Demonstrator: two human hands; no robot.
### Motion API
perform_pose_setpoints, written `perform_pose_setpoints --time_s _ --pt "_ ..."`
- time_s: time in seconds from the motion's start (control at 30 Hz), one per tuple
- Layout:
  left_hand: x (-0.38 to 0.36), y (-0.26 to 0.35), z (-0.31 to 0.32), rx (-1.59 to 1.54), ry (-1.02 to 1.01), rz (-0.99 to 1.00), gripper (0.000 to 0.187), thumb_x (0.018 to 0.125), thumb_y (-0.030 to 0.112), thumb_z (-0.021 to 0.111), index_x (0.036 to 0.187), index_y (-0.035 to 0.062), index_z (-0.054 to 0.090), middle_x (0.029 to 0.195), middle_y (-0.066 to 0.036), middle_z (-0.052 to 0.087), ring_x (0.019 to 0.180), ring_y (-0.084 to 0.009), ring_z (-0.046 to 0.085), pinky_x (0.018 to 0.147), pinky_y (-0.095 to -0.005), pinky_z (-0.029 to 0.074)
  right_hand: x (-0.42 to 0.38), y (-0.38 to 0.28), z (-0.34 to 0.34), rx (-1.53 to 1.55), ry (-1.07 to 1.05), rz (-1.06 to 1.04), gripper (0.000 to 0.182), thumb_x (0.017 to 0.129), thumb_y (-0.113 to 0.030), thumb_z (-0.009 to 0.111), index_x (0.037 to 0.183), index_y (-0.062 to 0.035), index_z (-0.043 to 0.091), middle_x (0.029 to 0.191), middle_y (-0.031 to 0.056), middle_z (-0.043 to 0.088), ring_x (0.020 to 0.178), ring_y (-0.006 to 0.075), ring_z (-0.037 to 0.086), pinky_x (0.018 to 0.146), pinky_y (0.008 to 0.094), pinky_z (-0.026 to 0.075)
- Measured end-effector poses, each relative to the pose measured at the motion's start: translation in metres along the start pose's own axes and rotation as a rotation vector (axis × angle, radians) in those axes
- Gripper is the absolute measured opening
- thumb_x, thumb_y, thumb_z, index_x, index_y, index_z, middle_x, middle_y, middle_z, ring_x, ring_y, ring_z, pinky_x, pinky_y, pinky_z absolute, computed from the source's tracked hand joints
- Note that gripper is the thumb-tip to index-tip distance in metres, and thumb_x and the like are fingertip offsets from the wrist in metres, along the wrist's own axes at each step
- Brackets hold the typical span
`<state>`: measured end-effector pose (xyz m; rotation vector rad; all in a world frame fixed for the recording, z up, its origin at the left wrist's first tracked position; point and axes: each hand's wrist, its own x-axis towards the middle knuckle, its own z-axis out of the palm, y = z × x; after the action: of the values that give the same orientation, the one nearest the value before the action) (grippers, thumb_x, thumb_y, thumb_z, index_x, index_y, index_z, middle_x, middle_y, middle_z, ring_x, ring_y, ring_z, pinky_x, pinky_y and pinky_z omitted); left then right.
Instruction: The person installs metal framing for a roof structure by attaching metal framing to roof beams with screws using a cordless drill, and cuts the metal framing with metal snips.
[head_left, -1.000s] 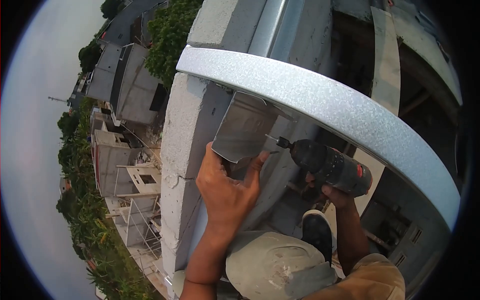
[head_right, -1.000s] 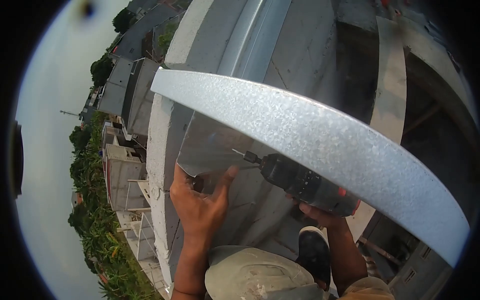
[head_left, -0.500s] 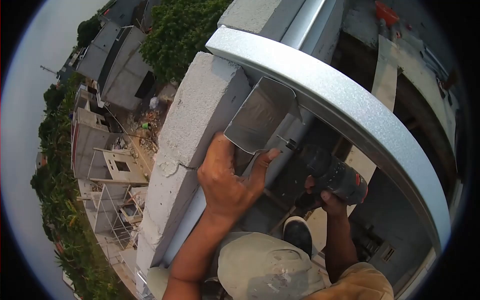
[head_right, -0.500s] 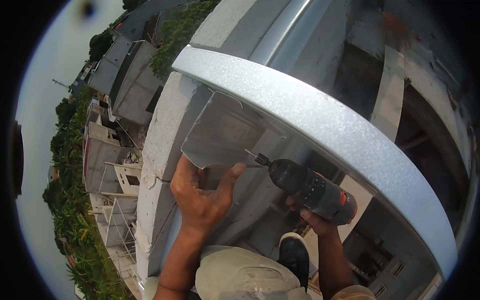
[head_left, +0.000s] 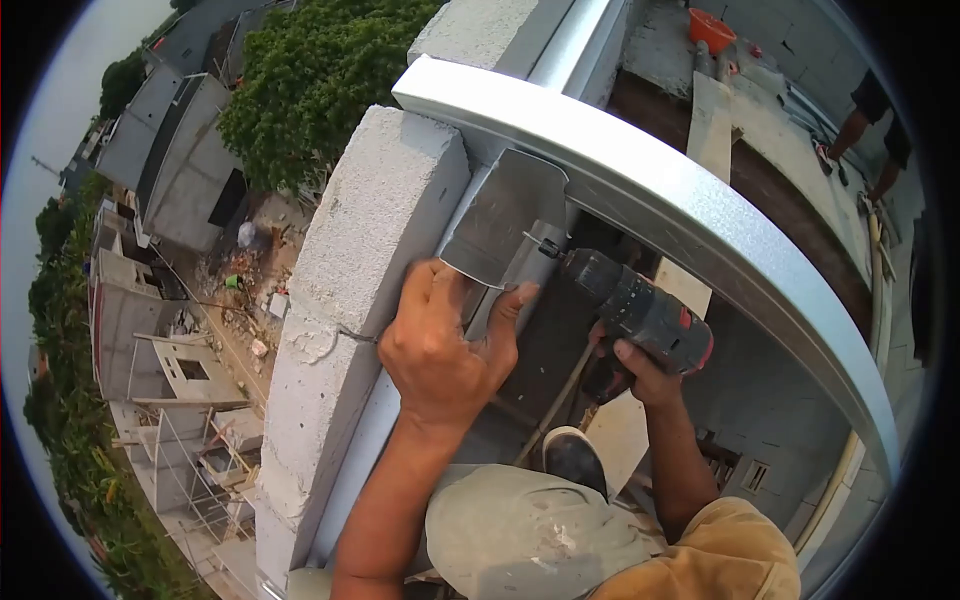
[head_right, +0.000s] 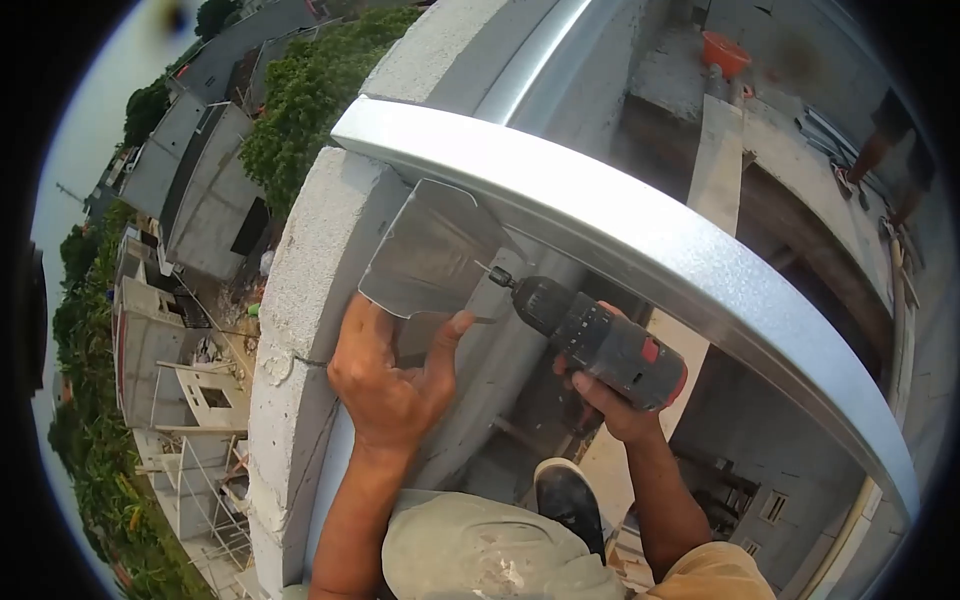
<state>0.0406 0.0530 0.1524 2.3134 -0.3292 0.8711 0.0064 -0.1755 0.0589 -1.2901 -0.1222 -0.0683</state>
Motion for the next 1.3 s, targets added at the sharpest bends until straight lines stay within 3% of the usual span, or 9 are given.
perform_pose_setpoints --time_s 0.07,0.3,0.4,0.5,0.57,0.7,0.8,1.1,1.3 --pt "0.0 -0.001 0.002 -0.036 0.011 -0.011 0.03 0.082 0.026 0.08 0.089 0.0021 0.063 0.08 -0.008 0.059 0.06 -0.0262 0.062 0.05 -0.0355 0.048 0.001 -0.007 0.007 -0.028 0.003 0.072 0.062 0.085 -0.025 0.072 0.136 -0.0009 0.047 0.099 0.0122 0.067 0.083 0.02 0.065 0.073 0.0334 0.054" --pt "0.001 0.005 -0.002 -0.023 0.009 -0.053 0.028 0.081 0.022 0.082 0.094 0.0023 0.066 0.08 -0.007 0.06 0.058 -0.0208 0.06 0.049 -0.0319 0.046 -0.001 0.003 -0.001 0.02 -0.062 0.1 0.047 0.086 -0.025 0.071 0.124 -0.0004 0.058 0.098 0.0115 0.068 0.085 0.0196 0.066 0.073 0.0322 0.053" --pt "0.004 0.011 -0.006 -0.115 0.018 -0.11 0.027 0.08 0.018 0.083 0.097 0.0026 0.068 0.083 -0.006 0.062 0.058 -0.0153 0.058 0.048 -0.0282 0.043 0.0 0.008 -0.001 0.044 -0.031 0.034 0.058 0.085 -0.025 0.071 0.133 -0.0006 0.051 0.098 0.0118 0.068 0.085 0.0197 0.066 0.073 0.0326 0.053" --pt "0.004 0.014 -0.01 -0.044 -0.051 -0.126 0.027 0.08 0.015 0.083 0.1 0.0026 0.069 0.087 -0.007 0.063 0.06 -0.0123 0.058 0.048 -0.0256 0.042 0.0 0.014 -0.005 0.127 -0.062 -0.017 0.074 0.082 -0.004 0.069 0.148 -0.0016 0.035 0.099 0.0124 0.069 0.088 0.016 0.066 0.056 0.0238 0.052" --pt "0.002 0.013 -0.008 -0.041 -0.044 -0.129 0.027 0.08 0.015 0.082 0.1 0.0026 0.069 0.089 -0.008 0.064 0.061 -0.0133 0.059 0.048 -0.0259 0.042 -0.001 0.009 -0.006 0.029 -0.085 0.093 0.082 0.085 -0.025 0.072 0.15 -0.0027 0.029 0.097 0.0126 0.067 0.085 0.0204 0.065 0.072 0.0343 0.054" --pt "-0.001 0.011 -0.004 -0.061 -0.015 -0.112 0.027 0.08 0.014 0.083 0.1 0.0023 0.069 0.091 -0.009 0.065 0.066 -0.0161 0.064 0.05 -0.0264 0.045 0.001 0.015 -0.007 0.059 -0.069 0.082 0.081 0.084 -0.026 0.073 0.149 -0.0024 0.031 0.097 0.0127 0.067 0.084 0.0202 0.065 0.071 0.034 0.054" --pt "-0.003 0.008 -0.002 -0.051 -0.036 -0.104 0.028 0.079 0.013 0.083 0.1 0.0013 0.069 0.094 -0.01 0.065 0.074 -0.0189 0.068 0.054 -0.0273 0.05 0.003 0.022 -0.007 0.132 -0.131 -0.033 0.075 0.081 -0.002 0.066 0.149 -0.0004 0.033 0.103 0.0119 0.069 0.091 0.0157 0.067 0.058 0.0244 0.053" --pt "-0.005 0.012 -0.004 0.001 -0.058 -0.125 0.031 0.078 0.008 0.083 0.102 -0.0025 0.067 0.098 -0.013 0.063 0.075 -0.0207 0.067 0.058 -0.0286 0.052 0.006 0.018 -0.004 0.219 -0.141 -0.037 0.077 0.081 0.002 0.066 0.149 -0.0014 0.031 0.106 0.0101 0.068 0.095 0.0179 0.067 0.078 0.0309 0.053" --pt "-0.01 0.011 -0.001 0.047 -0.045 -0.1 0.032 0.08 0.009 0.082 0.104 -0.0055 0.066 0.1 -0.014 0.061 0.084 -0.0224 0.066 0.059 -0.0291 0.053 -0.005 0.016 -0.011 0.149 -0.135 0.091 0.05 0.085 -0.006 0.069 0.133 -0.0053 0.056 0.103 0.0049 0.069 0.092 0.0123 0.065 0.075 0.0287 0.053"
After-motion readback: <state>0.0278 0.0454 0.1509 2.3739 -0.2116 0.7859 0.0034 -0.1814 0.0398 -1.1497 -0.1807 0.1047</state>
